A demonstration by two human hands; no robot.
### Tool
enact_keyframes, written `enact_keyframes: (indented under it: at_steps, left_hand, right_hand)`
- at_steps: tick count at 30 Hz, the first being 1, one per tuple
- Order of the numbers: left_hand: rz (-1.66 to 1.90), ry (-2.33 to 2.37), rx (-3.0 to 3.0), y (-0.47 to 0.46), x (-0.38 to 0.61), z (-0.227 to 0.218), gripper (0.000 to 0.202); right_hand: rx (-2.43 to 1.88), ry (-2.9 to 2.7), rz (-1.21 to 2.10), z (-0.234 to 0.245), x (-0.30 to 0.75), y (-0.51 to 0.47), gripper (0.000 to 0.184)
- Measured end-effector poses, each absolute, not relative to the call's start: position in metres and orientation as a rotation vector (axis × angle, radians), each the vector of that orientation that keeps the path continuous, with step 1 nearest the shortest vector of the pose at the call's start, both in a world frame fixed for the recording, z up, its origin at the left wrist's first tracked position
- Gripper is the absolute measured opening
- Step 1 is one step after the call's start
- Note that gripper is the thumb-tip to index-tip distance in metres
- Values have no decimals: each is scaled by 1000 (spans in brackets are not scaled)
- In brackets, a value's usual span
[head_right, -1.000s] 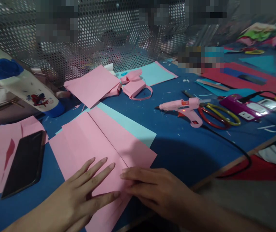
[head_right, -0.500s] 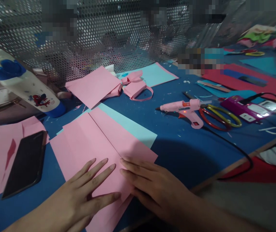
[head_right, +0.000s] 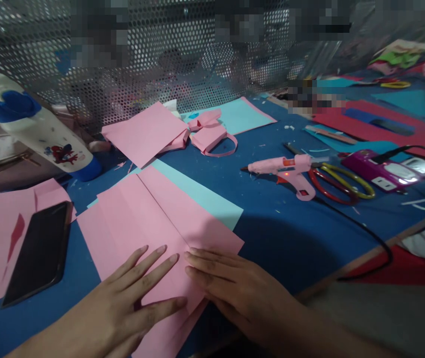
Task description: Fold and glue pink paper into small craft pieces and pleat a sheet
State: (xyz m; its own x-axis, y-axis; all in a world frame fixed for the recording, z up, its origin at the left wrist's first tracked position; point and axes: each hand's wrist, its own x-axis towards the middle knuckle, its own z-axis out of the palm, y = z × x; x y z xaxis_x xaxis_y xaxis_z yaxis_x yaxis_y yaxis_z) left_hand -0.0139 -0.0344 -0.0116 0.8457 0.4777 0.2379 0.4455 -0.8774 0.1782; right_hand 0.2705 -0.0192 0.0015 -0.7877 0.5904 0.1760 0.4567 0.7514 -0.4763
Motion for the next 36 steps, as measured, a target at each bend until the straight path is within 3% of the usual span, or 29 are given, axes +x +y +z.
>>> enact_keyframes:
  at_steps: [5, 23, 36]
  left_hand:
    - [411, 750, 2908, -35, -14, -13, 58]
    - [230, 721, 2935, -33, -15, -2, 69]
    - [334, 748, 2902, -34, -16, -10, 73]
  right_hand:
    - [-833, -2616, 644, 3, 270, -19, 37]
    - [-746, -2585, 553, 2, 268, -18, 35]
    - [-856, -2676, 598, 15, 273, 0, 46]
